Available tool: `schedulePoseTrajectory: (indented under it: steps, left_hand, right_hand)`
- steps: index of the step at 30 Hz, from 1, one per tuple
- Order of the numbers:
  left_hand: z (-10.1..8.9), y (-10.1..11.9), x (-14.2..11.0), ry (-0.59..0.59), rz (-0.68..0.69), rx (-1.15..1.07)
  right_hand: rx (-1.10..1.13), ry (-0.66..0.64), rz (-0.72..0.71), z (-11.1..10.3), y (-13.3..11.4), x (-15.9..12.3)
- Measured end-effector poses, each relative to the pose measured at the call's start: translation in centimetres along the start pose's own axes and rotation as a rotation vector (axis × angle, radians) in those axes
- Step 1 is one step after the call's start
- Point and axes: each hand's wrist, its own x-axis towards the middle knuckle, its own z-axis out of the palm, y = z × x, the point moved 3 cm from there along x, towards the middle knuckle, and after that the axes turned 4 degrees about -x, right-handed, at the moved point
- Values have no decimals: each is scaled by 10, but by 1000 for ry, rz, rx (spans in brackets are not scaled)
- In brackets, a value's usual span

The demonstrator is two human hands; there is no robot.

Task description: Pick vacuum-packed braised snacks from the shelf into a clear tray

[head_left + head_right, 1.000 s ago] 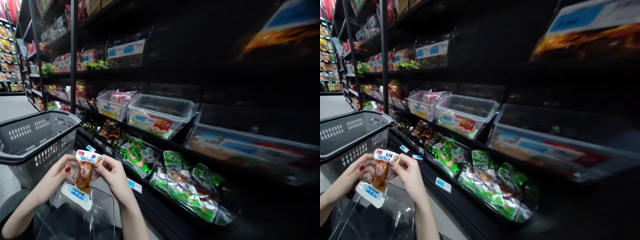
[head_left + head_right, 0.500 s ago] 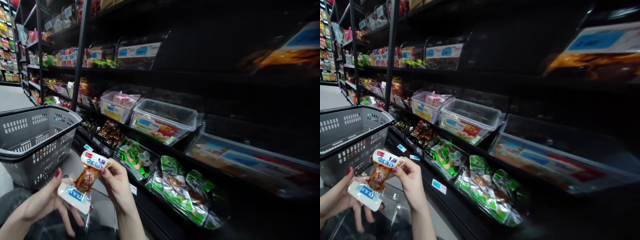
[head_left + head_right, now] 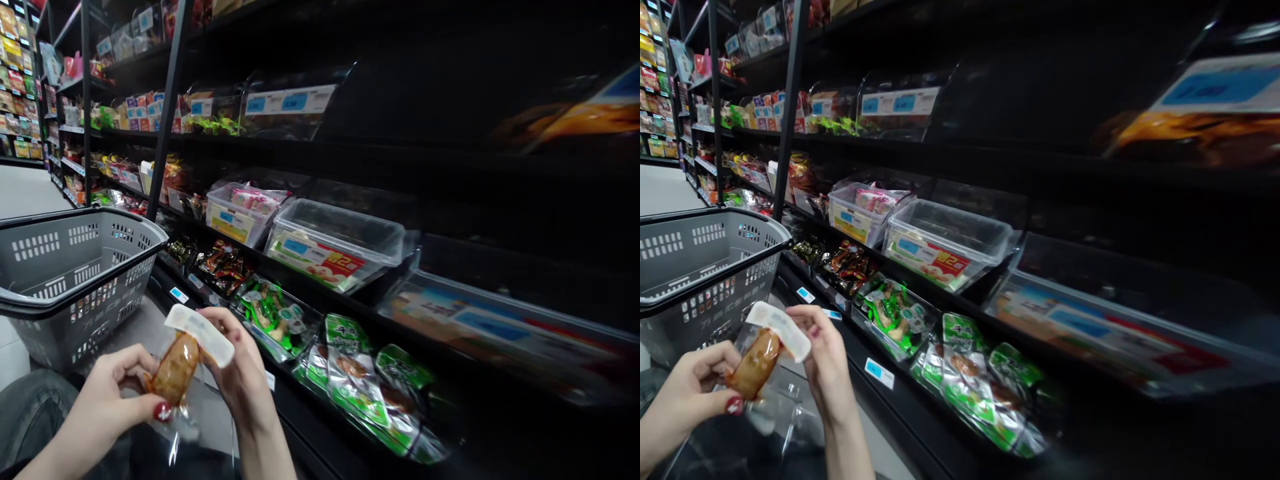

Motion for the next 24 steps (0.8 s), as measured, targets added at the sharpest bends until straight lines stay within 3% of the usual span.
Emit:
schedulePoseTrajectory:
  steps: [3, 8, 14, 18, 24]
  left_hand:
    - [1, 3, -3, 90, 58, 234]
    - [4, -3, 0, 39, 3, 264]
    - [8, -10, 2, -61, -89, 105]
    - [13, -17, 3, -189, -203, -70]
    - [8, -15, 5, -163, -167, -63]
  right_hand:
    - [-85, 11, -55, -2, -10, -4]
    - [-425, 202, 16, 0, -20, -8]
    - [-410, 224, 20, 1, -20, -7]
    - [-327, 192, 109, -4, -8, -2]
    - [-285, 173, 123, -8, -2, 3]
